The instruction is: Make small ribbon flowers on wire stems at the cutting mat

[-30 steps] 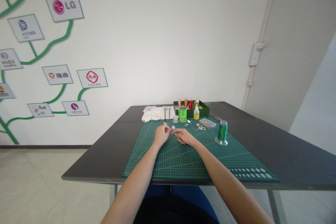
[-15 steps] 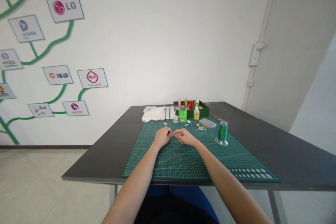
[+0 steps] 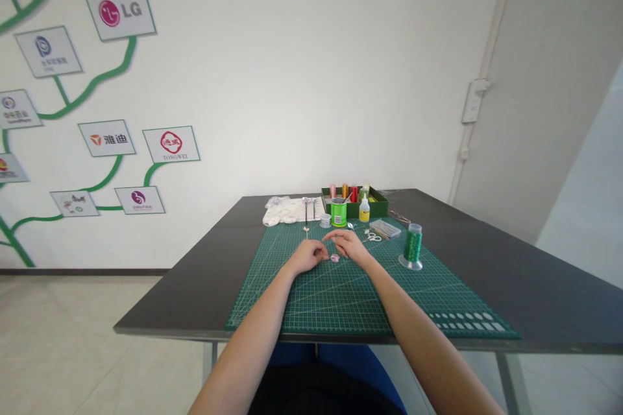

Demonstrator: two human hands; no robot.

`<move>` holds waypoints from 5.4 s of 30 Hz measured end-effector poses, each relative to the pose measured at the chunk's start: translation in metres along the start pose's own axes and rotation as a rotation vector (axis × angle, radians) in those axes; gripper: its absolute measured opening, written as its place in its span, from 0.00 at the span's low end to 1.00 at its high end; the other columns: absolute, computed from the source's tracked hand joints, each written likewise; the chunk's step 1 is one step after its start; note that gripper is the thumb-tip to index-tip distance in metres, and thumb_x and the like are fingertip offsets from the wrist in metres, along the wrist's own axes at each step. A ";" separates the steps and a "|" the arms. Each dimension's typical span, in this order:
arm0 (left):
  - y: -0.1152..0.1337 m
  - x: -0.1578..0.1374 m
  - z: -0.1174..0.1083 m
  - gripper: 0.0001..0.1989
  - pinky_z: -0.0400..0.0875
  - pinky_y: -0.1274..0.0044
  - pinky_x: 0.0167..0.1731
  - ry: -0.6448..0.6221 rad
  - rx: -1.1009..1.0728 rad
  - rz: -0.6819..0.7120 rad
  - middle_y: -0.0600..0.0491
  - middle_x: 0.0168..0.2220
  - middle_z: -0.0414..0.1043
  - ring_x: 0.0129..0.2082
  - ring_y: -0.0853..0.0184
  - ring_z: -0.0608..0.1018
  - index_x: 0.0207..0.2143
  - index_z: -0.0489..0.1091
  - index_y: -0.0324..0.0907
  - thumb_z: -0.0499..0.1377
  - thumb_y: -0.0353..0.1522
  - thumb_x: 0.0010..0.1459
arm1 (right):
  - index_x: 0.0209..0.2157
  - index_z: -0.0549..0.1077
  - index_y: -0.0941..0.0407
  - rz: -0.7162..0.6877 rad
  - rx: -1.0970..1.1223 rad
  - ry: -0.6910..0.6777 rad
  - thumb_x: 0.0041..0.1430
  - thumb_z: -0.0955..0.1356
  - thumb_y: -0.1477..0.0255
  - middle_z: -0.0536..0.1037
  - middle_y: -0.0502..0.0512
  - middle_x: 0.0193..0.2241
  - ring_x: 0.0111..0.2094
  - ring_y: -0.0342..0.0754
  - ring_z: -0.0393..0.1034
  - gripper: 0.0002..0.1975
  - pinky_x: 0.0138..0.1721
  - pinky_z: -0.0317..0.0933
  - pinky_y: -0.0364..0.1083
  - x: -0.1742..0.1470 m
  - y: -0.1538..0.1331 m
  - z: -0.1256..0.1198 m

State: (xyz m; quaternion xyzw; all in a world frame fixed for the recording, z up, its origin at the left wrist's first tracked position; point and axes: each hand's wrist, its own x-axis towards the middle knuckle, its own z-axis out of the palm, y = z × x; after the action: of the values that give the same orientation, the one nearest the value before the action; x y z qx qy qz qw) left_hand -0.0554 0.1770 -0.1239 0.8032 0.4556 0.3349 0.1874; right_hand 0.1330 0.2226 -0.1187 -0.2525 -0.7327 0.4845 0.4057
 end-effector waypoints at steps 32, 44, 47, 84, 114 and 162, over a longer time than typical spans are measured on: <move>0.001 0.006 -0.007 0.08 0.65 0.79 0.25 0.348 -0.336 -0.071 0.54 0.25 0.73 0.20 0.72 0.69 0.30 0.76 0.38 0.63 0.35 0.55 | 0.48 0.76 0.64 0.202 -0.043 -0.025 0.53 0.65 0.64 0.59 0.38 0.06 0.08 0.39 0.48 0.24 0.13 0.44 0.39 0.002 0.018 0.000; -0.004 0.007 -0.009 0.07 0.65 0.79 0.25 0.472 -0.318 -0.093 0.55 0.25 0.73 0.20 0.72 0.70 0.30 0.74 0.39 0.62 0.34 0.55 | 0.56 0.72 0.66 0.211 -0.030 -0.157 0.57 0.65 0.66 0.59 0.37 0.06 0.08 0.39 0.48 0.28 0.13 0.45 0.39 -0.002 0.012 0.001; -0.006 0.008 -0.009 0.06 0.66 0.79 0.27 0.488 -0.325 -0.087 0.55 0.27 0.75 0.21 0.72 0.71 0.30 0.74 0.39 0.62 0.34 0.54 | 0.56 0.72 0.66 0.206 -0.003 -0.187 0.57 0.65 0.66 0.59 0.37 0.06 0.09 0.39 0.47 0.28 0.14 0.45 0.39 -0.004 0.009 0.001; -0.001 -0.004 -0.008 0.06 0.65 0.76 0.37 0.058 0.446 -0.040 0.51 0.37 0.77 0.38 0.63 0.77 0.33 0.75 0.42 0.58 0.26 0.61 | 0.41 0.80 0.63 0.166 0.291 -0.236 0.54 0.70 0.67 0.57 0.38 0.06 0.09 0.37 0.43 0.16 0.15 0.38 0.40 -0.004 0.004 0.001; 0.014 0.000 -0.009 0.05 0.66 0.77 0.33 0.289 -0.160 0.007 0.53 0.27 0.77 0.27 0.68 0.74 0.30 0.77 0.40 0.61 0.30 0.59 | 0.44 0.77 0.64 0.263 0.230 -0.074 0.49 0.71 0.64 0.57 0.36 0.06 0.08 0.36 0.42 0.23 0.13 0.36 0.40 0.002 0.017 -0.005; -0.007 0.010 -0.018 0.20 0.53 0.82 0.18 0.754 -1.035 -0.264 0.58 0.20 0.69 0.15 0.79 0.63 0.28 0.72 0.37 0.72 0.40 0.36 | 0.46 0.75 0.64 0.304 0.311 0.456 0.51 0.66 0.71 0.53 0.38 0.11 0.12 0.38 0.45 0.20 0.15 0.37 0.39 0.003 0.011 -0.024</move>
State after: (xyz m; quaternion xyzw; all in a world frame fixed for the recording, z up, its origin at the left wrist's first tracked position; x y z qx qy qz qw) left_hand -0.0688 0.1894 -0.1118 0.3741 0.3646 0.7438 0.4169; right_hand 0.1515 0.2414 -0.1224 -0.3961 -0.4940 0.5767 0.5163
